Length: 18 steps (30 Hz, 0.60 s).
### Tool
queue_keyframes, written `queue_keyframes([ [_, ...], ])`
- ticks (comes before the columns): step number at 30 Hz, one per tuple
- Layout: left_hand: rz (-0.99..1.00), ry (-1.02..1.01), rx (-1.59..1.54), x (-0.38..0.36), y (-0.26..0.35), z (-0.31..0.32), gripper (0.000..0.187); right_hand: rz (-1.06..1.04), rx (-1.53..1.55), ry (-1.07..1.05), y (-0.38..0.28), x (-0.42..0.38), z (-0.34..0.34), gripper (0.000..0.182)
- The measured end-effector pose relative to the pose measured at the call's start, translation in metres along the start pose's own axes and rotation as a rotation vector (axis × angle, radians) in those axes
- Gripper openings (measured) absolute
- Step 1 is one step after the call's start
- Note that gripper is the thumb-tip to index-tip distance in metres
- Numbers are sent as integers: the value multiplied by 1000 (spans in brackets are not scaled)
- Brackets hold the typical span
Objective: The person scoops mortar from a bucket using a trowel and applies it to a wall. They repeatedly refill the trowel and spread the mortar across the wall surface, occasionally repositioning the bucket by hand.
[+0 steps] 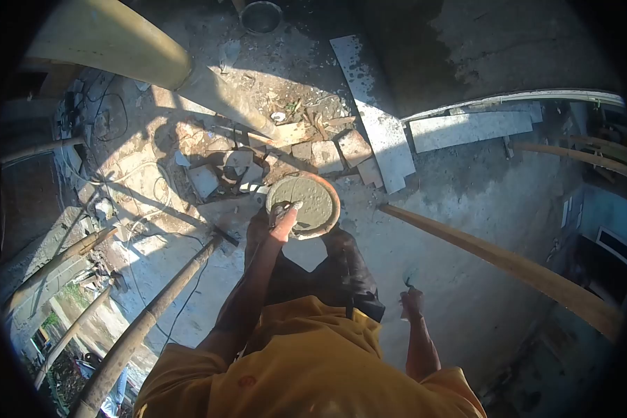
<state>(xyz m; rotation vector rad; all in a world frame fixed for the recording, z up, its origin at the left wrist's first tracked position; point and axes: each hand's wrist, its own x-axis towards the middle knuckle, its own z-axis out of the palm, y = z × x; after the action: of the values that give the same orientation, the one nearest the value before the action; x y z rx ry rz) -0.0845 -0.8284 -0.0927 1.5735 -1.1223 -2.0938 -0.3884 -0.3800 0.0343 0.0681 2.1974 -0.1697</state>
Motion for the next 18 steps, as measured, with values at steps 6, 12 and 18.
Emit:
queue_keyframes([
  [6, -98, 31, 103, -5, 33, 82, 36, 447, 235, -8, 175, -179, 67, 50],
  [12, -31, 4, 707, 51, -12, 114, 36, 284, -113, 161, 59, -239, 72, 29],
  [18, -85, 16, 759, 167, -41, 135, 38, -106, 126, 179, -85, -16, 8, 43],
])
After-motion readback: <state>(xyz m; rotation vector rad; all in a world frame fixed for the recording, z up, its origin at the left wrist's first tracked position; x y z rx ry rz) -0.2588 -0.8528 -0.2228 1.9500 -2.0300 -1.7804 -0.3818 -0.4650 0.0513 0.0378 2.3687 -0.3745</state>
